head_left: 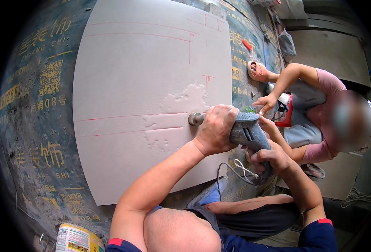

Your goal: The person uses a power drill with a hole saw bit to drill two circular holes into a large white tile. Another person assists by pouring water from a plastic bottle onto the drilling site to cool the area. The recorder completes the first hole, repositions the drill, and begins drilling the second hole.

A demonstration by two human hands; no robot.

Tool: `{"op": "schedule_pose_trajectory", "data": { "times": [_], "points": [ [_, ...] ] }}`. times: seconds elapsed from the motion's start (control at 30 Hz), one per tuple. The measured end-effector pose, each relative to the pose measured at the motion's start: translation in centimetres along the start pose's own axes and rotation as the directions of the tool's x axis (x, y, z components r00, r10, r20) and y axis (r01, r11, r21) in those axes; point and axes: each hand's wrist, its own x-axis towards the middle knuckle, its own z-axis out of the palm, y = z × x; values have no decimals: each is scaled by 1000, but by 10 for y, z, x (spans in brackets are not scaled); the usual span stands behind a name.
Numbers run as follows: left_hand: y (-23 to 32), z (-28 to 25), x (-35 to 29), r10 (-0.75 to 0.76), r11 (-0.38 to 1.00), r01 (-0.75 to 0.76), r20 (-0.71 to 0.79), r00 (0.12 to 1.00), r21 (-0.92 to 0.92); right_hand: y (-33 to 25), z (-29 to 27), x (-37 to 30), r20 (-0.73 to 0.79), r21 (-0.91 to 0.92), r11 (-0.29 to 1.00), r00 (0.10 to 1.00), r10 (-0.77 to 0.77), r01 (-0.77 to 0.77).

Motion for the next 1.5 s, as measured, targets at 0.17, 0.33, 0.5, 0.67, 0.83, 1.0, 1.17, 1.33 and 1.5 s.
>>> {"op": "schedule_pose_trajectory", "data": {
  "times": [0.17,0.33,0.5,0.67,0.83,1.0,1.17,1.33,1.5],
  "points": [
    [-2,-1,-3,24,1000,-24,30,999,-9,5,6,-1,-37,44,999,999,33,-31],
    [-3,-1,-3,42,999,-42,61,997,-12,18,5,-2,-18,121,993,1000,8,-6],
    [0,-3,-1,34,999,-34,50,998,-9,12,8,-3,-19,70,998,1000,-7,9],
    [14,1,-1,100,995,-99,-67,993,15,-1,10,-24,-48,-89,996,999,-21,16],
    [65,5,11,194,981,-190,-171,966,35,-17,28,-83,-239,-183,982,971,-6,-39],
    [96,15,13,244,968,-249,-173,954,-8,-6,28,-126,-248,-179,984,968,-26,-19],
    [105,10,-3,217,975,-220,-87,972,-27,14,33,-130,-235,-121,990,971,39,-68],
    [116,3,-8,208,978,-208,23,978,-25,11,37,-137,-190,-47,990,974,122,-133],
    [138,-4,18,170,985,-161,186,968,-63,1,38,-159,-214,106,990,970,113,-92]
  ]
}}
